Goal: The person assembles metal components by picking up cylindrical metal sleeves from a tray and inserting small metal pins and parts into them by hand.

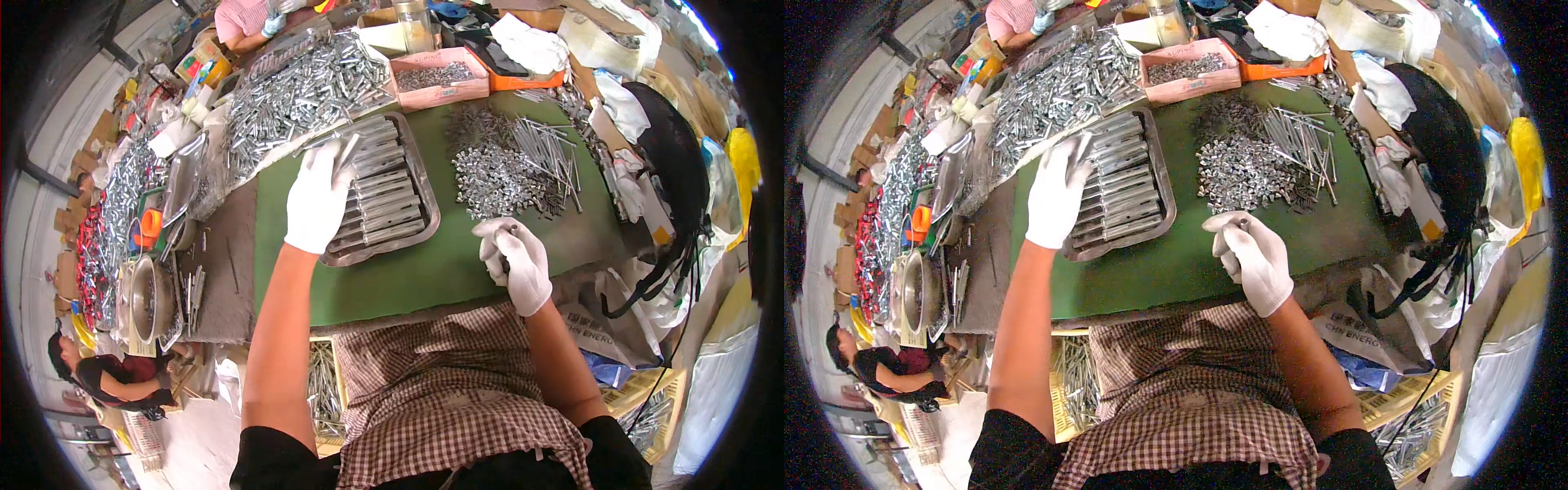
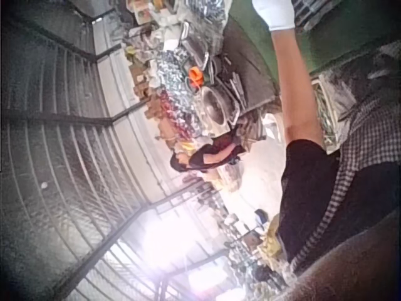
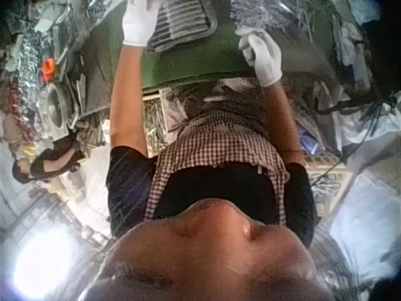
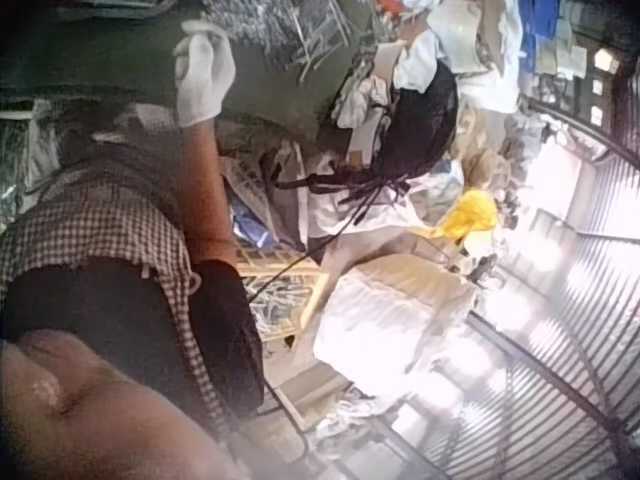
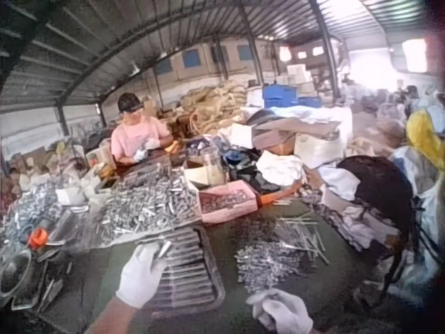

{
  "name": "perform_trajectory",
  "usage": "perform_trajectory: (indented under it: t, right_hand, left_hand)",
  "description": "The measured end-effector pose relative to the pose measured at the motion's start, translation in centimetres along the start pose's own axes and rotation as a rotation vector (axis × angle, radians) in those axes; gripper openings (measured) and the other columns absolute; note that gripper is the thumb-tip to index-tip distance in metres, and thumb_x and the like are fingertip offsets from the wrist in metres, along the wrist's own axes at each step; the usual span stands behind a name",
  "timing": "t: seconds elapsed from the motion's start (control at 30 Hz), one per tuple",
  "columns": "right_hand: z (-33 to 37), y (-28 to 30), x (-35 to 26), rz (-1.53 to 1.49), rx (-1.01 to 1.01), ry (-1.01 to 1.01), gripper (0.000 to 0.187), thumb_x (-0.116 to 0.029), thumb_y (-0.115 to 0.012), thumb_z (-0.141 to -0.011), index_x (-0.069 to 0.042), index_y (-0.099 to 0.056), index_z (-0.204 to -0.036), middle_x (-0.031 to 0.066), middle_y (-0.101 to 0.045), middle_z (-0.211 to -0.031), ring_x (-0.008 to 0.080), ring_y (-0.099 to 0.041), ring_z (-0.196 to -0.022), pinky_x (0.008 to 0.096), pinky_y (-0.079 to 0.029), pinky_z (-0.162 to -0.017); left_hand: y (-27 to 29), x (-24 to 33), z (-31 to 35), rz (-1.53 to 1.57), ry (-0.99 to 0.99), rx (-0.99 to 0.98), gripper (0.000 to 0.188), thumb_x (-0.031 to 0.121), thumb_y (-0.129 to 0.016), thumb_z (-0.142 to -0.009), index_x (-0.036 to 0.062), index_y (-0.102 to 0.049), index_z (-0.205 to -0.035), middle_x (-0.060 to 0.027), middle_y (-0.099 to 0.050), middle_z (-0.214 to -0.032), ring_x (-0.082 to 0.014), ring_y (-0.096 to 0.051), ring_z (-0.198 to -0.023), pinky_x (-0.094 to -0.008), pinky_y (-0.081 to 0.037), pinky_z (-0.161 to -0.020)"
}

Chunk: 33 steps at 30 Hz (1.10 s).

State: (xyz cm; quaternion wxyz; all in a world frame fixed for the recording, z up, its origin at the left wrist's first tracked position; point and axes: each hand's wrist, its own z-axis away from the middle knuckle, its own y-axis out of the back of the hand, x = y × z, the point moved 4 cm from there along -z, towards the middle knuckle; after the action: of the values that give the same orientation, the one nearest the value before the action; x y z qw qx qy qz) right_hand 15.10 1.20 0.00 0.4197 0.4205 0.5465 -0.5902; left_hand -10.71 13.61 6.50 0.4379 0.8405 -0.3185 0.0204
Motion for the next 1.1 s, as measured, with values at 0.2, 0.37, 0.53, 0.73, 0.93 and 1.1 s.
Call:
perform_trajectory:
  t: [0.2,0.37,0.53,0.73,0.93,1.1]
  right_hand:
    - [1.1,-0.1,-0.3,0.183,0.000,-0.152,0.040,-0.035,-0.049,-0.102,-0.006,-0.060,-0.128,0.0035,-0.065,-0.095,0.0020,-0.042,-0.055,0.0176,-0.034,-0.050]
    - [1.6,0.3,-0.8,0.115,-0.039,-0.200,0.046,-0.038,-0.050,-0.102,-0.001,-0.057,-0.127,0.0056,-0.068,-0.092,0.0022,-0.041,-0.049,0.0185,-0.031,-0.044]
    - [2.3,0.3,-1.8,0.126,-0.059,-0.269,0.039,-0.033,-0.050,-0.102,0.000,-0.062,-0.118,-0.0031,-0.060,-0.076,0.0003,-0.038,-0.052,0.0182,-0.029,-0.046]
    - [2.4,0.5,-2.0,0.180,-0.061,-0.248,0.038,-0.034,-0.052,-0.102,0.000,-0.067,-0.110,-0.0075,-0.053,-0.071,0.0007,-0.037,-0.055,0.0188,-0.030,-0.050]
    - [2.2,1.6,-1.5,0.375,-0.049,-0.289,0.034,-0.033,-0.057,-0.098,-0.001,-0.066,-0.103,0.0001,-0.062,-0.071,0.0058,-0.047,-0.058,0.0228,-0.040,-0.055]
    - [2.1,2.1,-1.4,0.646,-0.078,-0.083,0.022,-0.023,-0.064,-0.092,-0.002,-0.063,-0.096,0.0064,-0.062,-0.073,0.0144,-0.057,-0.065,0.0292,-0.048,-0.066]
  left_hand:
    - [0.2,7.4,2.6,0.140,-0.139,-0.484,0.032,0.017,-0.067,-0.083,0.0082,-0.063,-0.114,-0.0118,-0.061,-0.103,-0.0282,-0.061,-0.094,-0.0368,-0.051,-0.086]
    - [-1.6,13.4,5.0,0.027,-0.346,-0.477,0.023,0.021,-0.072,-0.080,0.0113,-0.061,-0.098,-0.0052,-0.056,-0.083,-0.0250,-0.062,-0.075,-0.0375,-0.051,-0.064]
    - [-1.4,13.2,6.3,0.143,-0.306,-0.489,0.026,0.024,-0.074,-0.078,0.0123,-0.060,-0.097,-0.0036,-0.056,-0.082,-0.0237,-0.061,-0.074,-0.0360,-0.050,-0.062]
    - [-1.5,14.6,6.6,0.050,-0.386,-0.504,0.033,0.025,-0.074,-0.077,0.0120,-0.064,-0.105,-0.0021,-0.058,-0.080,-0.0208,-0.060,-0.074,-0.0339,-0.050,-0.062]
    - [-1.1,13.6,7.1,0.222,-0.299,-0.411,0.033,0.019,-0.073,-0.078,0.0109,-0.066,-0.109,-0.0057,-0.058,-0.074,-0.0242,-0.061,-0.067,-0.0360,-0.050,-0.061]
    - [-1.4,13.5,7.9,0.234,-0.250,-0.433,0.035,0.013,-0.070,-0.080,0.0170,-0.067,-0.114,-0.0057,-0.058,-0.073,-0.0242,-0.060,-0.062,-0.0357,-0.050,-0.057]
